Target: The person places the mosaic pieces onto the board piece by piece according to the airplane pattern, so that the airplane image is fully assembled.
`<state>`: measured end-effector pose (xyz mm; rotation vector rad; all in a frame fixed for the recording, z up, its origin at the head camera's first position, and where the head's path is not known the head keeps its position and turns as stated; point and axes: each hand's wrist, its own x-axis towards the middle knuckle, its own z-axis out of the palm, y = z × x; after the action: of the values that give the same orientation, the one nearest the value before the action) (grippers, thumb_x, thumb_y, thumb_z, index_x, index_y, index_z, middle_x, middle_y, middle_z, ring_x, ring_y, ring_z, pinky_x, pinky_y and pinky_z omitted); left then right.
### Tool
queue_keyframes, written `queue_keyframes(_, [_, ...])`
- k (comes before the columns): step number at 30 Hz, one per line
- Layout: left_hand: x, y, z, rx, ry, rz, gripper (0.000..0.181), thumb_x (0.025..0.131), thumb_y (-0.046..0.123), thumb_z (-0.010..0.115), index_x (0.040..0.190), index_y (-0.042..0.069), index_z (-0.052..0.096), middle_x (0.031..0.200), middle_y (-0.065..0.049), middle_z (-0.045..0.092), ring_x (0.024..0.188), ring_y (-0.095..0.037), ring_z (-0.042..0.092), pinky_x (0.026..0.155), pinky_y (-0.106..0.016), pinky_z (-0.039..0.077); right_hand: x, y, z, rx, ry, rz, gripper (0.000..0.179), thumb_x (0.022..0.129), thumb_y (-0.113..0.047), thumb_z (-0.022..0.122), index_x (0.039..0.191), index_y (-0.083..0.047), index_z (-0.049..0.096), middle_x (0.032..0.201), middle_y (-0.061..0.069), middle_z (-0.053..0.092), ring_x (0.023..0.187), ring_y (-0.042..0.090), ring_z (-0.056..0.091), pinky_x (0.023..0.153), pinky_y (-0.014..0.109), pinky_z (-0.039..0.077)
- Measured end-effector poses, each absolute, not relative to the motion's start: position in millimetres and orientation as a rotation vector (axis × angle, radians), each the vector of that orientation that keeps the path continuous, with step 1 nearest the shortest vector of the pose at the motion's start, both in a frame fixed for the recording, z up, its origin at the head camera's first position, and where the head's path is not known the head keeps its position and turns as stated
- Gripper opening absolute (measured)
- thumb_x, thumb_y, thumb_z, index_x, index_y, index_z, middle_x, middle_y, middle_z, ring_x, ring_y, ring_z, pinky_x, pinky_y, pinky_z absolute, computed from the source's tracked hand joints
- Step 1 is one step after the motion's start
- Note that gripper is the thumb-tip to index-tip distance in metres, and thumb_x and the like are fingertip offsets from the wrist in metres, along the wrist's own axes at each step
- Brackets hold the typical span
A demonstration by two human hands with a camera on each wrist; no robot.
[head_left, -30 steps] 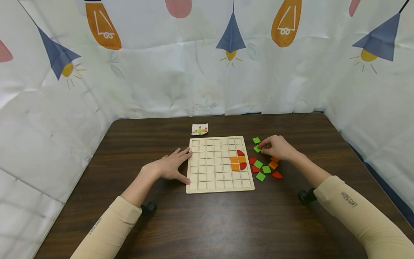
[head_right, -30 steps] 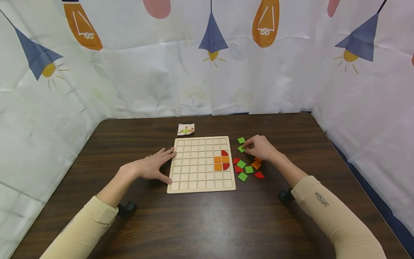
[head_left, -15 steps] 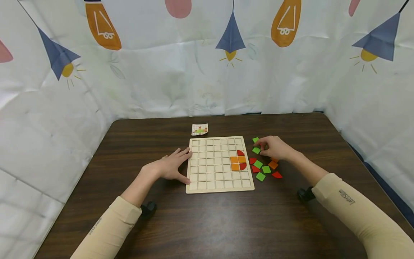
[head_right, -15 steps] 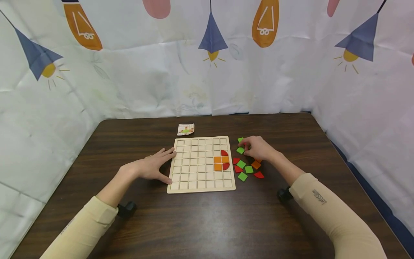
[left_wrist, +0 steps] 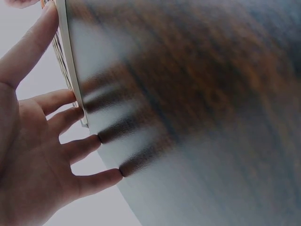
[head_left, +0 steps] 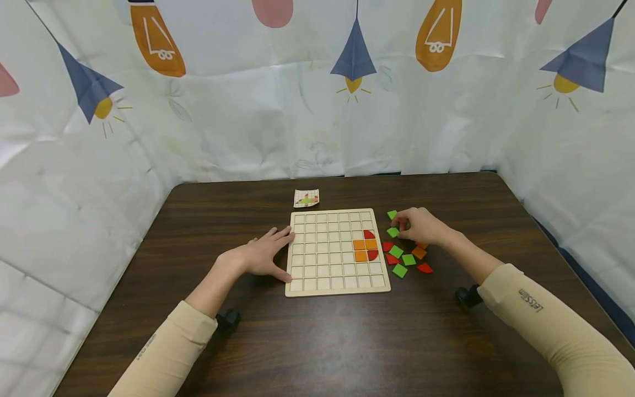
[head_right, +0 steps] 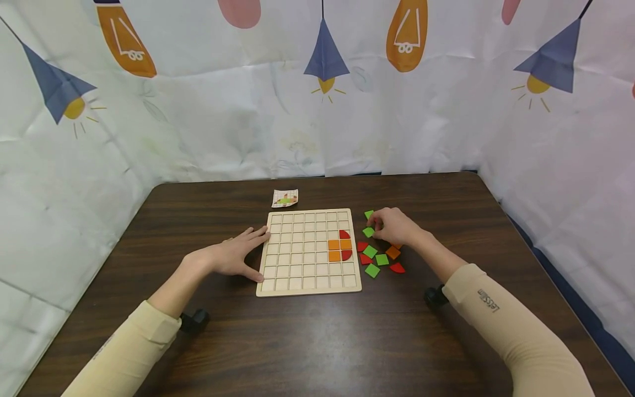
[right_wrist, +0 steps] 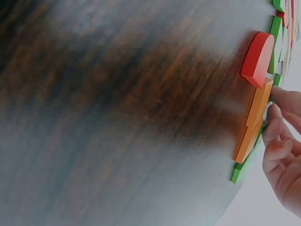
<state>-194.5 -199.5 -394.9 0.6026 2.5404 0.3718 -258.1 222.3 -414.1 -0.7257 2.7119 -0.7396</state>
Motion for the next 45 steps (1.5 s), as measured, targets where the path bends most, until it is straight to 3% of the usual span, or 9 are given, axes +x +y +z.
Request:
queue_keyframes(35, [-194, -199, -394, 0.607, 2.535, 0.375, 0.110, 0.085, 0.053, 0.082, 0.165, 0.010, 0.021, 0.171, -0.014, 0.007, 0.155, -0.041, 0.002, 0.112, -0.076, 0.014, -253, 206, -403, -0.819, 2.742, -0.697, 0.024, 0.091, -0.007, 0.076, 0.111, 0.005, 0.074, 0.093, 0.007, 0.075, 0.086, 0.023, 0.072, 0.077, 0.041, 0.059])
queue_keyframes(45, [-194, -200, -395, 0.610, 2.534, 0.380, 0.110, 0.085, 0.053, 0.082, 0.165, 0.010, 0.021, 0.171, -0.013, 0.007, 0.155, -0.041, 0.002, 0.112, -0.075, 0.013, -248, 199, -402, -0.846, 2.739, -0.855, 0.021, 0.090, -0.007, 0.077, 0.109, 0.002, 0.075, 0.086, 0.001, 0.072, 0.079, 0.017, 0.068, 0.073, 0.039, 0.058])
